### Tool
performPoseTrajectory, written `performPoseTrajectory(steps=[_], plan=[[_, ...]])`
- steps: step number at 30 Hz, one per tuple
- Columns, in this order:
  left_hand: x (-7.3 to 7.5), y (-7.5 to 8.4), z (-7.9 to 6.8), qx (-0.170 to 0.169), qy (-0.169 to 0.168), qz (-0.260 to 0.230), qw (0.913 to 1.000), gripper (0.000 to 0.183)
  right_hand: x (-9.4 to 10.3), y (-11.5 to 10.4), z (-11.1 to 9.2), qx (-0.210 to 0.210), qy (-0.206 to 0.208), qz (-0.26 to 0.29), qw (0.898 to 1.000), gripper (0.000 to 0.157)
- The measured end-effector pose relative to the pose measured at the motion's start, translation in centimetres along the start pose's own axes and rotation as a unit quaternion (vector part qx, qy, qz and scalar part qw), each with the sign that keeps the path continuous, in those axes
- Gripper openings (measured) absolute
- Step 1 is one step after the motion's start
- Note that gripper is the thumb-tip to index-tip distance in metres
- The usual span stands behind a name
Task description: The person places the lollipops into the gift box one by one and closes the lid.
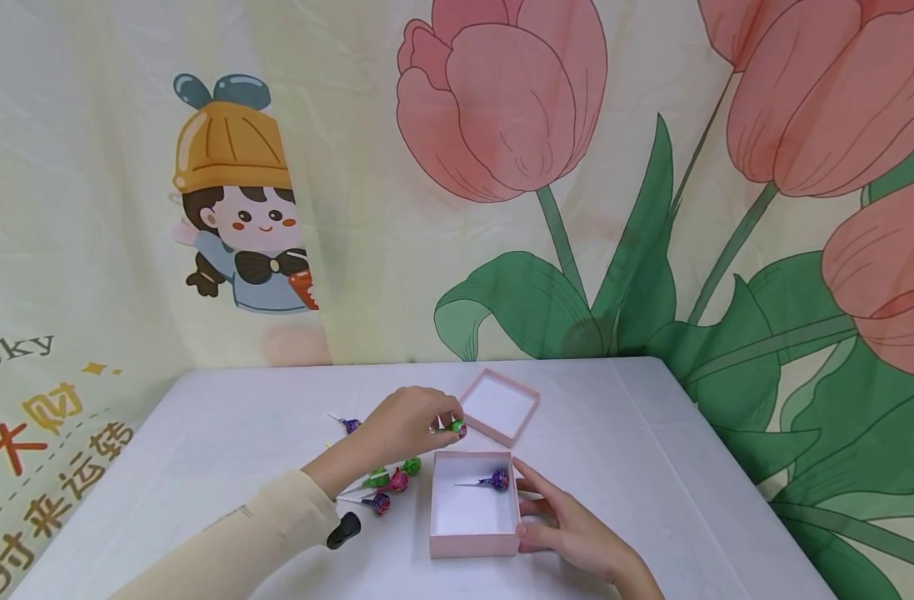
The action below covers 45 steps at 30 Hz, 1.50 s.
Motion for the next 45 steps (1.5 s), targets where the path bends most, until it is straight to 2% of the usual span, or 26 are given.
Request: performPoseTrajectory(steps=[8, 17, 27, 33, 37, 45], plan=[[-1.5, 1.8, 0.0, -0.016, -0.007, -0.029, 0.9994, 0.014, 0.0, 0.0, 0.0, -0.002, -0.012, 0.017, 1.0, 0.086], [-3.0, 3.2, 0.0, -0.044, -0.005, -0.033, 0.9985, 0.012, 0.0, -0.2, 0.0, 0.0, -0.018, 0.027, 0.999, 0.085], [-4.5, 3.8, -0.4, -0.017, -0.024, -0.063, 0.9976, 0.011, 0.1, -0.4, 0.0, 0.005, -0.024, 0.033, 0.999, 0.083], [-5.5, 3.9, -0.7, -0.01, -0.025, -0.071, 0.9971, 0.015, 0.2, -0.4, -0.2, 0.024, -0.032, 0.045, 0.998, 0.083], [-6.1, 4.0, -0.9, -0.01, -0.03, -0.071, 0.997, 0.014, 0.2, -0.4, -0.4, 0.035, -0.037, 0.051, 0.997, 0.083], [-7.0, 4.1, -1.3, -0.005, -0.038, -0.059, 0.9975, 0.011, 0.2, -0.2, -0.3, 0.027, -0.036, 0.047, 0.998, 0.082]])
Point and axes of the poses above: each hand's wrist, its own z-axis towards the middle knuckle, its own x-axis out of the back of the hand, y = z × x, the point moved 8 cm from there along z, towards the middle knuckle, and after that the axes turned 13 degrees about y, right-handed, at the moved point
